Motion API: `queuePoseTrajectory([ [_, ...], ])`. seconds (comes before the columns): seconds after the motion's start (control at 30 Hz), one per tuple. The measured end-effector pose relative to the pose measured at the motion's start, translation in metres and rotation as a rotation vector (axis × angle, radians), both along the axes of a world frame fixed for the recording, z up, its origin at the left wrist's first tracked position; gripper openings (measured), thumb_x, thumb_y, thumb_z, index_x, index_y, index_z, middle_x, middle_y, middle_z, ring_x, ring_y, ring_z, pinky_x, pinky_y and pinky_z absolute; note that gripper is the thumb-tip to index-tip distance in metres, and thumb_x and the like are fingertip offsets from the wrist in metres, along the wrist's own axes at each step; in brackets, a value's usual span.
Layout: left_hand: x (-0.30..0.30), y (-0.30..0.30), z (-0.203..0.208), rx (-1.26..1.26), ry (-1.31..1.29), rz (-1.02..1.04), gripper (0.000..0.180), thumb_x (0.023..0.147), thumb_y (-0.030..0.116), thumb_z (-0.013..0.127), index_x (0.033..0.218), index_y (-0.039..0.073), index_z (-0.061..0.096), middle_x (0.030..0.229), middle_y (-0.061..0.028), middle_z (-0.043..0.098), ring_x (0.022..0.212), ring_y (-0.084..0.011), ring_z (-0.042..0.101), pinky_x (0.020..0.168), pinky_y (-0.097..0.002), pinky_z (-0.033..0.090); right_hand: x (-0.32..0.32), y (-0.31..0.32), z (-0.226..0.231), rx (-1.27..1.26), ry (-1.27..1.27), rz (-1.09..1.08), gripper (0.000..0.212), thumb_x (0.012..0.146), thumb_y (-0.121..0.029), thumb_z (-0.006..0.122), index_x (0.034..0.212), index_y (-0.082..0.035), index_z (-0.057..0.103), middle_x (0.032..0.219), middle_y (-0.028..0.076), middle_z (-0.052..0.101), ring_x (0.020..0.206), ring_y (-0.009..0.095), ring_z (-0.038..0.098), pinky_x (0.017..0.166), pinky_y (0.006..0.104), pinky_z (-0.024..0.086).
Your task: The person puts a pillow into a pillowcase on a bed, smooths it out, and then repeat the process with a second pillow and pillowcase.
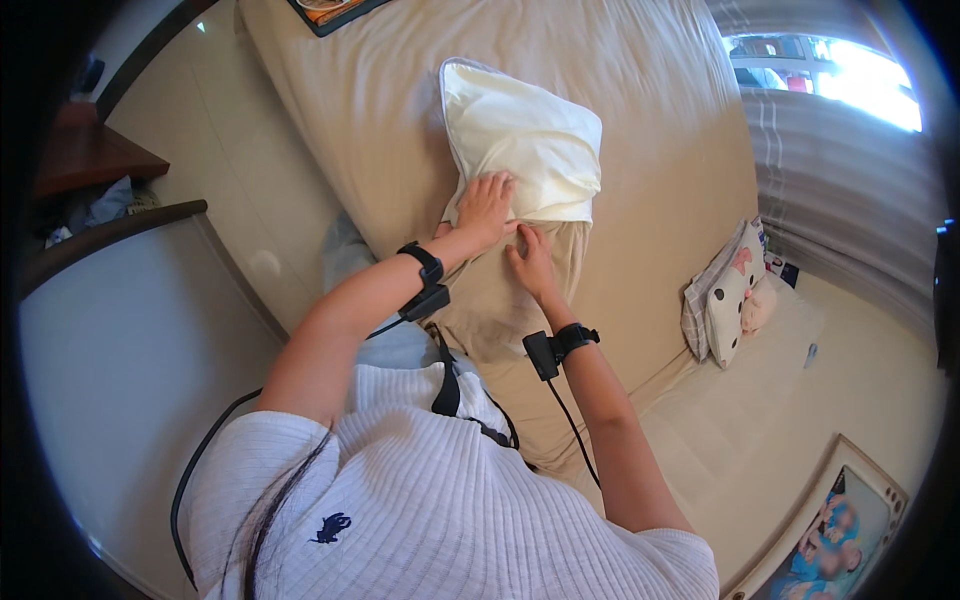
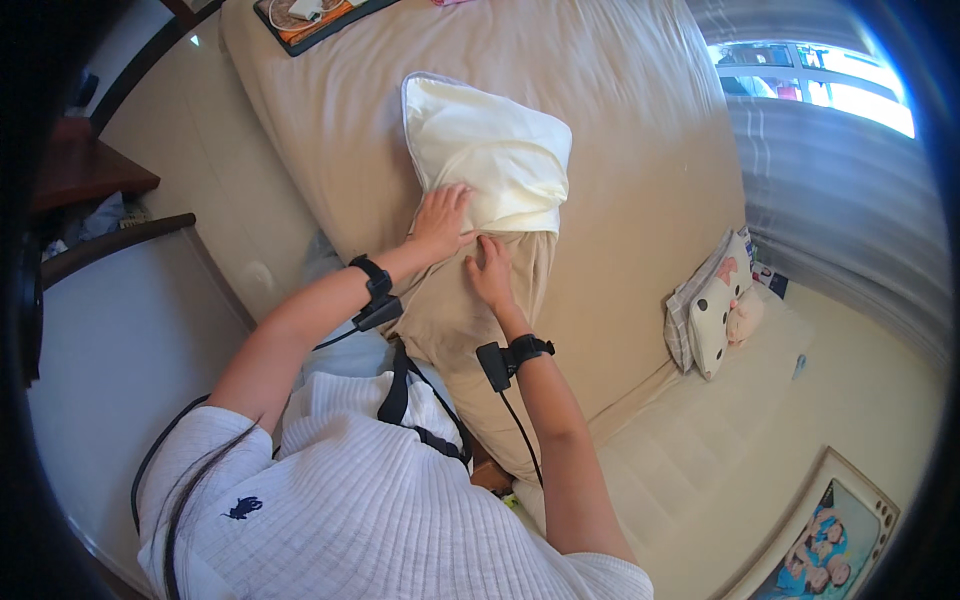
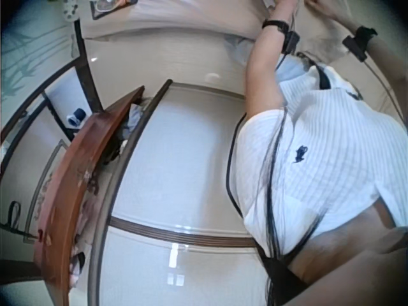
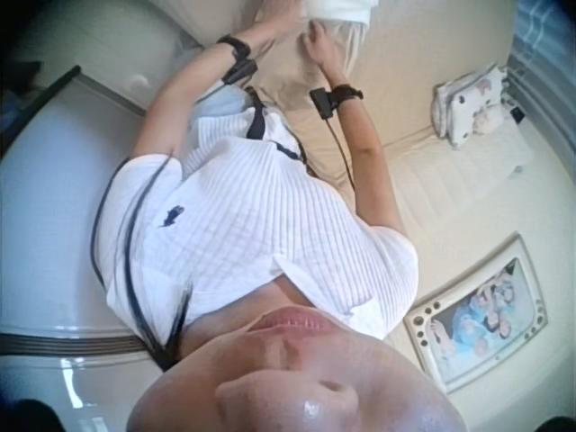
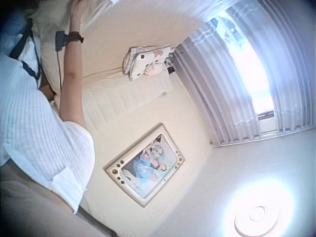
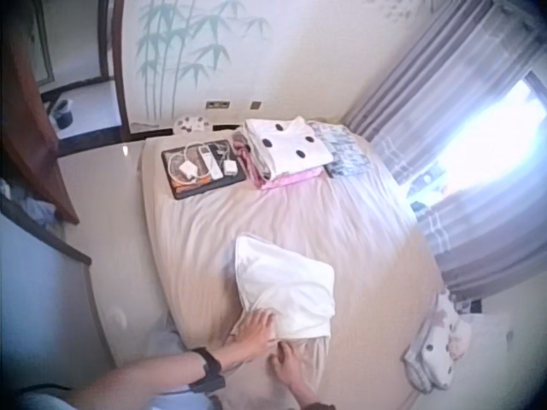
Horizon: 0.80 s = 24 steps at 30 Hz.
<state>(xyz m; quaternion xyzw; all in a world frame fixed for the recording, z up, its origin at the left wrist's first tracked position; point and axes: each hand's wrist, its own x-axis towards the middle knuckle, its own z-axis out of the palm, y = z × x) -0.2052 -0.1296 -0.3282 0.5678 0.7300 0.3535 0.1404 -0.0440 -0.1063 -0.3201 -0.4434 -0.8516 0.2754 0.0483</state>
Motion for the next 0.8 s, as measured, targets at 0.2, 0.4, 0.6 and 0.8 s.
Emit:
queuePoseTrajectory([
  [0.2, -0.01, 0.027, -0.015, -0.118, -0.147, -0.087, 0.022, 0.07, 0.015, 0.054, 0.087, 0.003, 0.048, 0.095, -0.0139, 0.053, 0.093, -0.0277, 0.049, 0.076, -0.0379, 0.041, -0.014, 0.026, 0.016, -0.391, -0.058, -0.18, 0.03, 0.073, -0.009, 0.057, 0.1, -0.001, 0.048, 0.108, 0.016, 0.047, 0.103, 0.03, 0.043, 0.089, 0.0369, 0.033],
  [0.4, -0.012, 0.034, 0.006, -0.333, -0.644, -0.031, 0.022, 0.077, 0.019, 0.04, 0.084, 0.001, 0.051, 0.072, -0.0227, 0.056, 0.07, -0.0391, 0.054, 0.064, -0.0476, 0.042, -0.03, 0.015, 0.013, 0.335, -0.047, -0.08, 0.043, 0.07, -0.01, 0.06, 0.108, -0.001, 0.043, 0.111, 0.019, 0.042, 0.104, 0.036, 0.039, 0.088, 0.0429, 0.031],
  [0.6, -0.026, 0.039, -0.014, -0.451, -0.865, -0.065, 0.025, 0.077, 0.02, 0.039, 0.075, 0.0, 0.055, 0.068, -0.0203, 0.056, 0.063, -0.0302, 0.054, 0.061, -0.0384, 0.041, -0.048, 0.041, 0.037, -0.031, -0.178, 0.147, 0.052, 0.07, -0.011, 0.059, 0.116, 0.001, 0.036, 0.112, 0.024, 0.04, 0.103, 0.04, 0.038, 0.087, 0.0442, 0.032],
  [0.8, -0.049, 0.041, 0.009, -0.33, -1.375, 0.269, 0.032, 0.078, 0.023, 0.038, 0.061, -0.001, 0.05, 0.053, -0.0083, 0.048, 0.049, -0.0152, 0.043, 0.049, -0.0333, 0.034, -0.073, 0.049, 0.034, -0.307, 0.042, 0.194, 0.038, 0.075, -0.011, 0.05, 0.109, 0.003, 0.04, 0.099, 0.027, 0.049, 0.094, 0.04, 0.046, 0.082, 0.0418, 0.036],
])
